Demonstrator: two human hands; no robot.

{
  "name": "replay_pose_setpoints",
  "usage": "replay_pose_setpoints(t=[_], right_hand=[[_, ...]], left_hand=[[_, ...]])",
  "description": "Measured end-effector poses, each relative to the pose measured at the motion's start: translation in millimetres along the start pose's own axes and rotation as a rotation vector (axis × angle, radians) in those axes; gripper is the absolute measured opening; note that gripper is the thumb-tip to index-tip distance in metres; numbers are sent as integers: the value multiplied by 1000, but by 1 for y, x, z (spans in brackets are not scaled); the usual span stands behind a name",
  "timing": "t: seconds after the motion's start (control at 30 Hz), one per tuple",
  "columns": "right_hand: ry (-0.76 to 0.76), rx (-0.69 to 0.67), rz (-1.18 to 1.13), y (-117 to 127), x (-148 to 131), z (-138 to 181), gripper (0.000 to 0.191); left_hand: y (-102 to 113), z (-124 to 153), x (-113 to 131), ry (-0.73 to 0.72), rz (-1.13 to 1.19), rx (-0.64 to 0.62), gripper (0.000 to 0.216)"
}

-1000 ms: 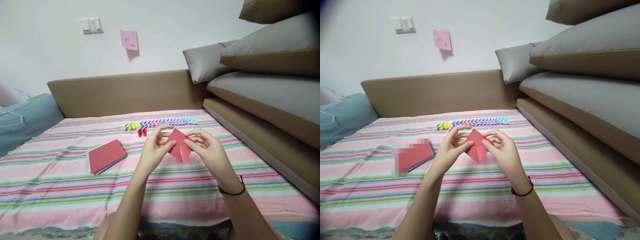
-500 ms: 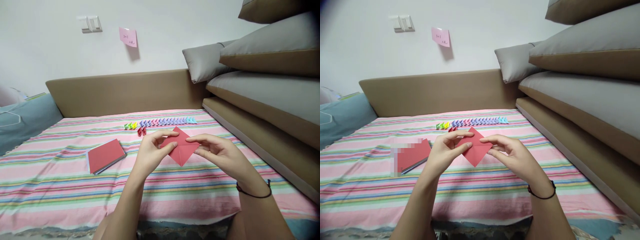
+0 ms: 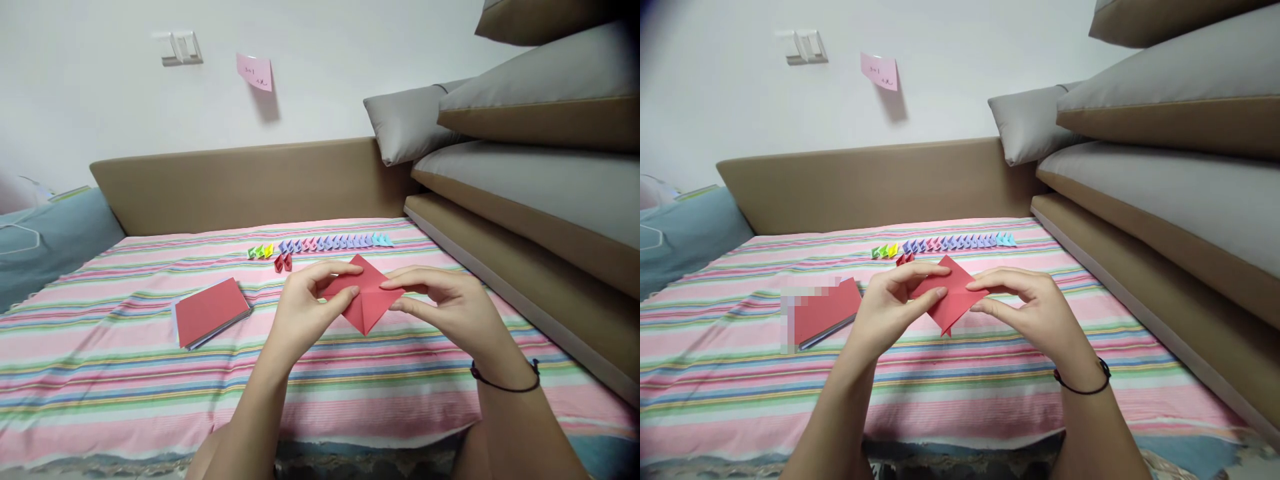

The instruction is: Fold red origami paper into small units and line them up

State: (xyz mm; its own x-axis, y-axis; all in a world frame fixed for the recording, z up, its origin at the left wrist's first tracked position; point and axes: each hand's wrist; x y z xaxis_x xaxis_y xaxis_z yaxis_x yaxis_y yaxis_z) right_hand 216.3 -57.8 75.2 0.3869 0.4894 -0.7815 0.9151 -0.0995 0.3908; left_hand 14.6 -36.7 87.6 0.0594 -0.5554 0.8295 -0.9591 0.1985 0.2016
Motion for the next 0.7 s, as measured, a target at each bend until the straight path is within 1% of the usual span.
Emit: replay_pose_setpoints(t=[0.13, 0.27, 0.37, 0.47, 0.57, 0.7], right_hand=[[-8, 10, -45, -4, -1, 0, 12], [-78, 85, -176, -12, -3, -1, 8], [-159, 129, -283, -16, -4, -2, 11], [-229, 141, -362, -19, -4, -2, 13], [-288, 155, -391, -20, -5, -2, 17], [-335, 214, -407, -23, -8, -2, 21]], left_hand=[[-1, 0, 1, 1, -15, 14, 19], [-3, -1, 2, 15, 42, 33, 18], [-5, -1, 1, 38, 96, 53, 16], [-8, -1, -1, 61, 171, 56, 17], [-10, -1, -2, 58, 218, 55, 21], [-13, -1, -3, 49, 216, 66, 22]])
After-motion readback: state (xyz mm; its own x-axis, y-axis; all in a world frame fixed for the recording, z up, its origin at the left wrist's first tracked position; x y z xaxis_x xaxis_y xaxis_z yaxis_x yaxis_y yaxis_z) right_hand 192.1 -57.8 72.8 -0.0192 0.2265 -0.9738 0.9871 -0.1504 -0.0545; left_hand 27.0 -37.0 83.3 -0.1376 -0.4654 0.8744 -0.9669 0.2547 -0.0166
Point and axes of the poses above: each hand's wrist, its own z-axis away from the middle knuckle, its own y-axis out of the back of the hand, x = y × z, and after that the axes turned 4 degrees about -y, right-handed
